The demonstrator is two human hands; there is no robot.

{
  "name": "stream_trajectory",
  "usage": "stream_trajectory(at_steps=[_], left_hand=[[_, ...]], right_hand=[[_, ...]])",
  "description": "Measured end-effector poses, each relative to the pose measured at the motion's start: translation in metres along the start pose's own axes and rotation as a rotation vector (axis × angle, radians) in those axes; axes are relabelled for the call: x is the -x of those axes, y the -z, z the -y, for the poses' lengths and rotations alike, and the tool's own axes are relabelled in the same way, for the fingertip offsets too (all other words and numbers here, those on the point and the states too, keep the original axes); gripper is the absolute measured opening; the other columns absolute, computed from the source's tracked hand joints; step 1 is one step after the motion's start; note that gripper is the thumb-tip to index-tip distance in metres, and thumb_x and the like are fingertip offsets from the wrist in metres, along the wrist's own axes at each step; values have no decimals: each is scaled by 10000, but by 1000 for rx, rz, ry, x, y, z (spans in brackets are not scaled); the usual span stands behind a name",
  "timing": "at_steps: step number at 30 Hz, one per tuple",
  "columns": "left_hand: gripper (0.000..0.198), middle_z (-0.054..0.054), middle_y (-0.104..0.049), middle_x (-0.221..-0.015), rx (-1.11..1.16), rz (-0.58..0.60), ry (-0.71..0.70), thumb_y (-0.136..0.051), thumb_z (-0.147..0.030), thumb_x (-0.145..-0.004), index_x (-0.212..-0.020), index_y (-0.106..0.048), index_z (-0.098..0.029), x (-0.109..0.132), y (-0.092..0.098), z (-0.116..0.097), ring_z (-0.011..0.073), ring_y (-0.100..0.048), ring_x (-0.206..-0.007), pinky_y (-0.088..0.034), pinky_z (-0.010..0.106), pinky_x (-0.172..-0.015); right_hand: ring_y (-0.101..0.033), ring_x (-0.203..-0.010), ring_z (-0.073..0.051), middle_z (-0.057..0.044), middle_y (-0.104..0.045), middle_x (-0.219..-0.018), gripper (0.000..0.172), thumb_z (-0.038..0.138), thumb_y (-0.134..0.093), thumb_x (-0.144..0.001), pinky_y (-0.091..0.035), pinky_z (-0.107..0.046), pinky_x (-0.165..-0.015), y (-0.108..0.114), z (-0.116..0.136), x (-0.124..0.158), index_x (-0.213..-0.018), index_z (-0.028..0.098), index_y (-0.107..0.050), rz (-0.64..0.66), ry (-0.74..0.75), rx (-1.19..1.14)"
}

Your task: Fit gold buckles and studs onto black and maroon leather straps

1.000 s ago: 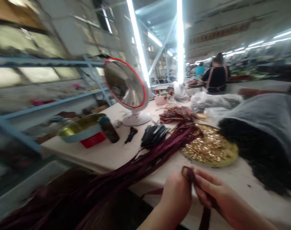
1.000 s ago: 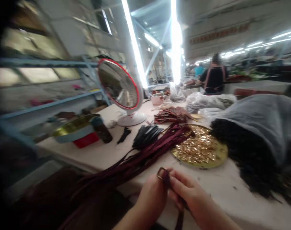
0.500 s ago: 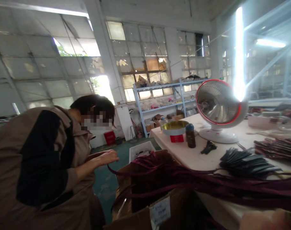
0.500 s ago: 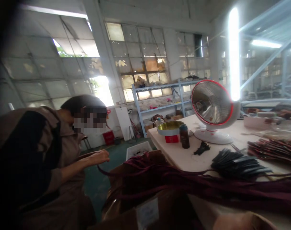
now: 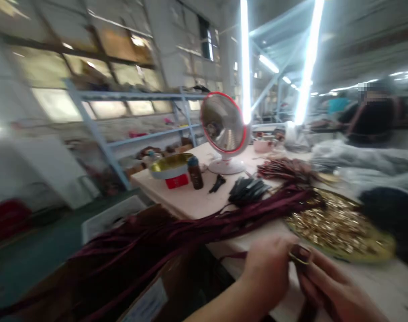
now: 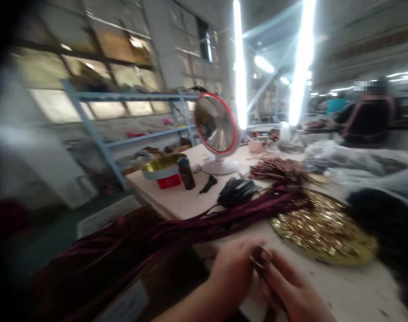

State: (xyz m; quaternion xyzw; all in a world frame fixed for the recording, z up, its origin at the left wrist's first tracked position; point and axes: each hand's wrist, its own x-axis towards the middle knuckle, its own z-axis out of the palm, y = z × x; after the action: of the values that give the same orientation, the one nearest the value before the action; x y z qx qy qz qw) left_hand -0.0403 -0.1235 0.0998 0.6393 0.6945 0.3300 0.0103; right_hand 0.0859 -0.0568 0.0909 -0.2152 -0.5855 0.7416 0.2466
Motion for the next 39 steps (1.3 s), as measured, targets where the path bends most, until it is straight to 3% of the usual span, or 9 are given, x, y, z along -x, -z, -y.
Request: stream_trajectory(at_steps=[5, 12, 16, 18, 23, 26, 29, 35, 39], left_hand=[[345, 85, -652, -978, 56, 80, 29, -378, -168, -828, -1125, -549, -211, -18, -3, 24, 240, -590, -895, -437, 354, -800], [254, 65, -637, -773, 182, 211, 66, -409, -158, -814, -890, -645, -207, -25, -21, 48, 215, -572, -705, -408, 302, -641], [349, 96, -572, -1082, 224, 40, 27, -583, -263, -743, -1087, -568, -206, -29, -2, 55, 263, -497, -1002, -364, 365, -860], [309, 70, -587, -971, 402, 55, 144, -621, -349, -723, -990, -585, -198, -31, 11, 53, 222, -521, -891, -397, 319, -782], [183, -47, -455, -576, 1235, 531, 566, -609, -294, -755, -697, -497, -162, -27, 12, 38, 58, -406, -499, -311, 166, -491], [133, -45, -456, -625, 1447, 533, 710, -618, -211, -724, -724, -497, -156, -16, -11, 34, 45, -409, -516, -302, 158, -498], [113, -54, -440, -596, 1428, 464, 818, -602, -167, -688, -701, -490, -159, -2, -34, 30, 54, -411, -521, -312, 166, -509], [96, -45, -497, -666, 1350, 389, 726, -608, -168, -694, -727, -518, -159, 13, -30, 2, 55, -442, -579, -360, 174, -579], [161, -8, -542, -720, 1296, 400, 725, -601, -291, -748, -724, -534, -147, 17, -27, -10, 92, -500, -677, -391, 201, -629]], right_hand=[[-301, -422, -36, 64, -400, -494, 279, 425, -553, -820, -216, -163, -407, -6, 13, -22, -770, 153, -515, 75, -50, -166], [-438, -506, -59, 16, -531, -672, 358, 474, -525, -819, -334, -169, -451, 2, 0, -45, -1028, 184, -534, -103, 11, -80], [-470, -628, -73, 13, -533, -754, 188, 348, -592, -806, -421, -200, -591, 13, 9, -42, -909, 191, -590, -63, 58, 5], [-480, -668, -85, 10, -528, -792, 133, 313, -582, -815, -437, -218, -613, 16, 10, -40, -890, 204, -590, -65, 88, -10], [-512, -816, -131, -11, -483, -861, 96, 298, -553, -832, -457, -271, -723, 9, 0, -30, -862, 226, -610, -49, 239, 132], [-510, -897, -157, -28, -496, -948, 104, 328, -548, -832, -450, -305, -797, 1, 8, -9, -833, 251, -620, -99, 394, 223], [-541, -700, -149, -12, -554, -796, 156, 395, -492, -855, -474, -294, -647, -3, 33, 19, -846, 297, -612, -112, 492, 201], [-603, -707, -186, -40, -672, -836, 242, 257, -521, -820, -433, -298, -637, 10, 41, 33, -1046, 249, -606, -244, 311, 1200], [-626, -720, -208, -57, -692, -843, 254, 222, -490, -818, -411, -291, -614, 17, 20, 34, -1045, 228, -603, -253, 219, 1446]])
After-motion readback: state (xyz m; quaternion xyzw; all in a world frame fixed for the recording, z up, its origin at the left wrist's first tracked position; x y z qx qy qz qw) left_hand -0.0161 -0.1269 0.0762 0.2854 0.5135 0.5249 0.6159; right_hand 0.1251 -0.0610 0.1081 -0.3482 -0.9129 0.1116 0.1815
